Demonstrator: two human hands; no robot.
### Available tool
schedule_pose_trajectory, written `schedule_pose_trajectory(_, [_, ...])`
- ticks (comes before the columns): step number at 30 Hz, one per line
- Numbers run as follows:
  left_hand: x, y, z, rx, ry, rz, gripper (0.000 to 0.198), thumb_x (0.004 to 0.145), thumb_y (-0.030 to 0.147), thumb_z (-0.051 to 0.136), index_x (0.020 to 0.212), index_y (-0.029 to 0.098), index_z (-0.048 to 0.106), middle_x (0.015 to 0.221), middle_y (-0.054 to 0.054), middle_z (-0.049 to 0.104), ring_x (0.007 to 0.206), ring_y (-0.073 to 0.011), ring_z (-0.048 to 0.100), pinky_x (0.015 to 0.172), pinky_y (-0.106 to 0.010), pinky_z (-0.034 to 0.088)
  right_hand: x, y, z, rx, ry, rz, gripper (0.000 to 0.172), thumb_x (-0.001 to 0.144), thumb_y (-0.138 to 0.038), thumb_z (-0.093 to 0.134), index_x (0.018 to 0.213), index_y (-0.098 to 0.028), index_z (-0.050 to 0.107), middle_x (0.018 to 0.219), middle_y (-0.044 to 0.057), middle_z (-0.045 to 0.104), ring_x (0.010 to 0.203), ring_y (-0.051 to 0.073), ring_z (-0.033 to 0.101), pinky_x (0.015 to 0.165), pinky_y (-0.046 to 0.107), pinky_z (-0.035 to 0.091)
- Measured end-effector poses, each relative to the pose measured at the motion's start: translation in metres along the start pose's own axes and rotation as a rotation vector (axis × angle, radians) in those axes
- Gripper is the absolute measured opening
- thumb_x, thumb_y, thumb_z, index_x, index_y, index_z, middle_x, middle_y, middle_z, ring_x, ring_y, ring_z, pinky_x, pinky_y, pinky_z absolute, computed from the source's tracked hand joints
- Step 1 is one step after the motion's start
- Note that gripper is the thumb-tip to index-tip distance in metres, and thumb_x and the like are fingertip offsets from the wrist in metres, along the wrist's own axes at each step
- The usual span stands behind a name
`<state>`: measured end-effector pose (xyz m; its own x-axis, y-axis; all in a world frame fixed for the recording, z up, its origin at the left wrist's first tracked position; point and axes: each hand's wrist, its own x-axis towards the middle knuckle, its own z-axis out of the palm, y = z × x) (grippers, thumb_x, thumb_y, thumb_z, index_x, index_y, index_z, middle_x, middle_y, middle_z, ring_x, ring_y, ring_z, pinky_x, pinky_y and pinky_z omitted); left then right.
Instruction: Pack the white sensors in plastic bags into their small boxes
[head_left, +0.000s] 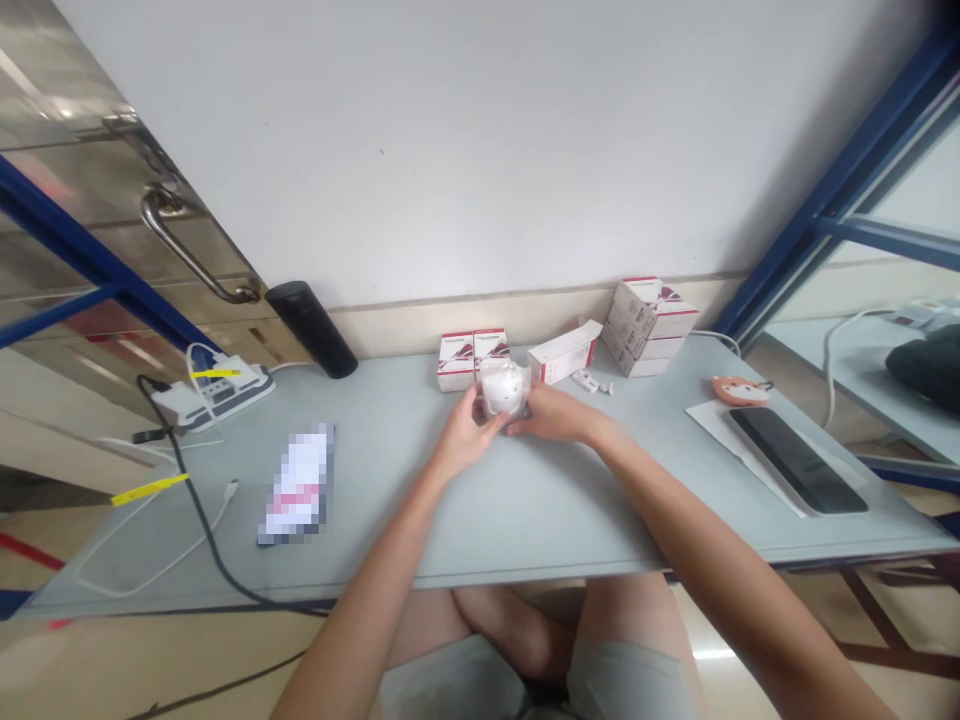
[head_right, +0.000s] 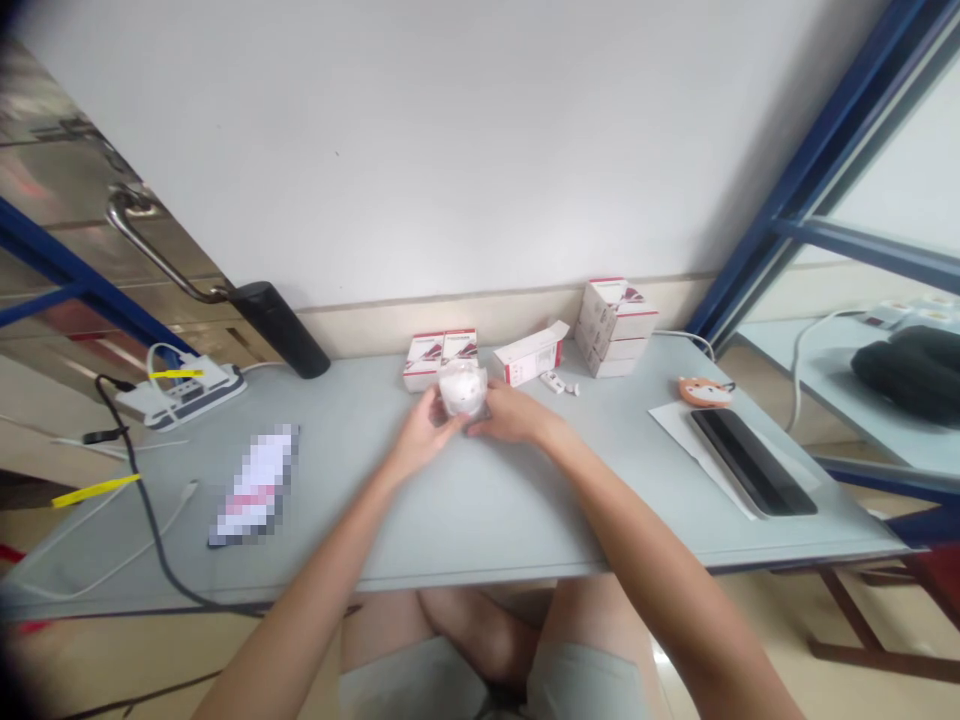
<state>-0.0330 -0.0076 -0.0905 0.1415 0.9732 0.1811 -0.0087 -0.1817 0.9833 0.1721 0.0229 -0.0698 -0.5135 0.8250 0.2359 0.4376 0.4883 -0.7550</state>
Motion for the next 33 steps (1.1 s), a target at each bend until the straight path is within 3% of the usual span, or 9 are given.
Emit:
schedule_pose_trajectory(3, [-0.003,0.000,0.002,0.036,-0.035,-0.009,0.057,0.073,0.027,0.091,0.125,0.024,0.070,0.113,-0.009,0.077,0.104,-0.0283,0.070,0.095,-0.034,0.051,-0.001,0.001,-0.002,0.005,-0.018,-0.002,0.042,0.072,-0.029,0.088,0.113,-0.033,0.078,0.125,0.007,0.074,0.113,0.039,0.068,0.094,0.048,0.054])
schedule_pose_trajectory(8, [-0.005,0.000,0.004,0.076,-0.012,-0.012,0.050,0.074,0.031,0.091,0.120,0.023,0.074,0.118,-0.009,0.077,0.111,-0.0294,0.068,0.100,-0.034,0.049,-0.002,-0.004,-0.007,-0.144,-0.104,0.149,0.008,0.083,-0.028,0.076,0.091,-0.026,0.073,0.095,0.008,0.076,0.084,0.032,0.069,0.077,0.041,0.049])
schedule_pose_trajectory(13, [0.005,0.007,0.003,-0.269,0.124,-0.155,0.049,0.077,0.040,0.089,0.118,0.017,0.072,0.116,-0.012,0.078,0.107,-0.0274,0.071,0.094,-0.035,0.054,-0.001,-0.018,-0.020,-0.115,-0.139,0.139,0.032,0.091,-0.051,0.067,0.079,-0.022,0.057,0.073,0.001,0.063,0.064,0.018,0.054,0.061,0.031,0.038])
schedule_pose_trajectory(16, [0.008,0.018,0.001,-0.579,0.135,-0.247,0.046,0.087,0.040,0.081,0.125,0.018,0.069,0.127,-0.012,0.075,0.111,-0.0239,0.071,0.095,-0.033,0.055,0.000,-0.029,-0.026,-0.036,0.025,0.055,0.039,0.097,-0.056,0.056,0.080,-0.021,0.055,0.073,-0.001,0.058,0.065,0.015,0.048,0.062,0.029,0.037])
schedule_pose_trajectory(20, [0.006,0.030,0.000,-0.811,0.150,-0.354,0.036,0.095,0.038,0.071,0.124,0.018,0.070,0.127,-0.011,0.074,0.111,-0.0214,0.071,0.097,-0.033,0.056,0.002,-0.036,-0.022,0.061,0.256,0.019,0.037,0.098,-0.054,0.055,0.084,-0.020,0.062,0.077,0.001,0.063,0.069,0.016,0.051,0.069,0.031,0.042])
schedule_pose_trajectory(24, [0.005,0.030,0.000,-0.886,0.127,-0.351,0.035,0.095,0.036,0.072,0.126,0.021,0.070,0.127,-0.009,0.074,0.119,-0.0220,0.069,0.104,-0.035,0.054,0.006,-0.036,-0.007,0.264,0.377,0.083,0.036,0.097,-0.056,0.054,0.100,-0.021,0.063,0.087,0.003,0.066,0.077,0.018,0.060,0.074,0.034,0.049])
schedule_pose_trajectory(28, [0.007,0.024,-0.002,-0.880,0.157,-0.319,0.037,0.095,0.032,0.073,0.130,0.021,0.069,0.129,-0.009,0.074,0.122,-0.0202,0.068,0.106,-0.033,0.053,0.008,-0.035,0.007,0.563,0.272,0.138,0.049,0.093,-0.063,0.061,0.124,-0.025,0.052,0.098,0.003,0.066,0.079,0.019,0.066,0.065,0.033,0.054])
schedule_pose_trajectory(30, [0.008,0.023,-0.003,-0.867,0.164,-0.292,0.038,0.095,0.033,0.073,0.131,0.020,0.068,0.131,-0.009,0.073,0.123,-0.0207,0.067,0.106,-0.033,0.053,0.009,-0.034,0.011,0.623,0.262,0.141,0.050,0.088,-0.062,0.069,0.117,-0.024,0.055,0.092,0.002,0.066,0.073,0.017,0.065,0.062,0.032,0.054])
schedule_pose_trajectory(33, [0.006,0.026,-0.003,-0.842,0.125,-0.206,0.045,0.093,0.030,0.075,0.135,0.022,0.065,0.134,-0.009,0.071,0.126,-0.0229,0.066,0.109,-0.036,0.052,0.010,-0.034,0.009,0.731,0.365,0.175,0.043,0.079,-0.055,0.081,0.096,-0.022,0.060,0.084,0.001,0.066,0.067,0.015,0.060,0.063,0.032,0.052])
